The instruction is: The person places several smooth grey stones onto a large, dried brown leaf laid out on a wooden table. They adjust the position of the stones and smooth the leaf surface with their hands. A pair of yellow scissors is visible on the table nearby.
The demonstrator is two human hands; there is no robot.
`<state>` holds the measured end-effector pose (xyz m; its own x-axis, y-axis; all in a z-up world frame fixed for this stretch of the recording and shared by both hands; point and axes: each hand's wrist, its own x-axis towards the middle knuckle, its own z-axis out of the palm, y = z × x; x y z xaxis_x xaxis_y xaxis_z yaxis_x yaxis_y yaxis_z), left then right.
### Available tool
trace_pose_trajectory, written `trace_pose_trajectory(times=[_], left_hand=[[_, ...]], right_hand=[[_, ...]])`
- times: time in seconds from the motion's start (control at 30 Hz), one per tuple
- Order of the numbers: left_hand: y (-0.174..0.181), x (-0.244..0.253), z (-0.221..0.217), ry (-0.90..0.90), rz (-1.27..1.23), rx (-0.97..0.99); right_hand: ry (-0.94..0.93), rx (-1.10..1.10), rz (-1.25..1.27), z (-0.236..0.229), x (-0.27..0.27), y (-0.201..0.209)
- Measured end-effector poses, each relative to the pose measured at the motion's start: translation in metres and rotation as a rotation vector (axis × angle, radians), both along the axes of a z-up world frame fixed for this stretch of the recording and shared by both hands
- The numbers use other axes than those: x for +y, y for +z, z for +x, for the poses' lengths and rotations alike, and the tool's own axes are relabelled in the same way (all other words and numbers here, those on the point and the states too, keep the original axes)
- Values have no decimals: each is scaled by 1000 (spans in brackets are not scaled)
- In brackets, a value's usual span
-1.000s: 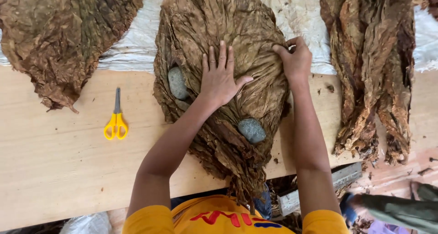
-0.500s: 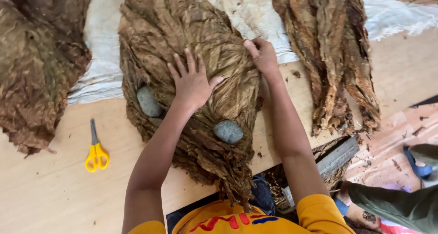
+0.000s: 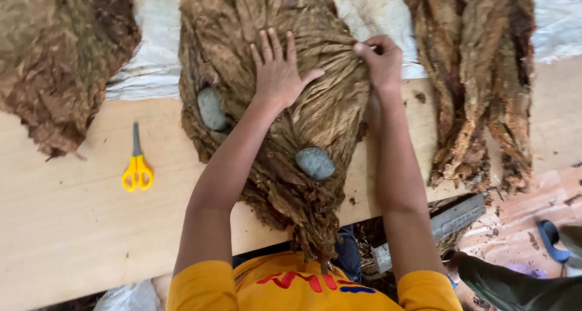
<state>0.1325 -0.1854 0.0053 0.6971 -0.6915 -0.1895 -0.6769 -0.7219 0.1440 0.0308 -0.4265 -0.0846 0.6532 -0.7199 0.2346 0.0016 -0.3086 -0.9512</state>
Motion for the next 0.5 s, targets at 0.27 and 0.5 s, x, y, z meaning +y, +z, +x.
trace_pose_trajectory(times=[0.27,0.5], left_hand=[[-5,0,-5,-14,25,-100],[-22,-1,0,-27,-48,-136]], right_hand=[[165,324,-71,-2,21,92],[432,793,-325,95,30,88]])
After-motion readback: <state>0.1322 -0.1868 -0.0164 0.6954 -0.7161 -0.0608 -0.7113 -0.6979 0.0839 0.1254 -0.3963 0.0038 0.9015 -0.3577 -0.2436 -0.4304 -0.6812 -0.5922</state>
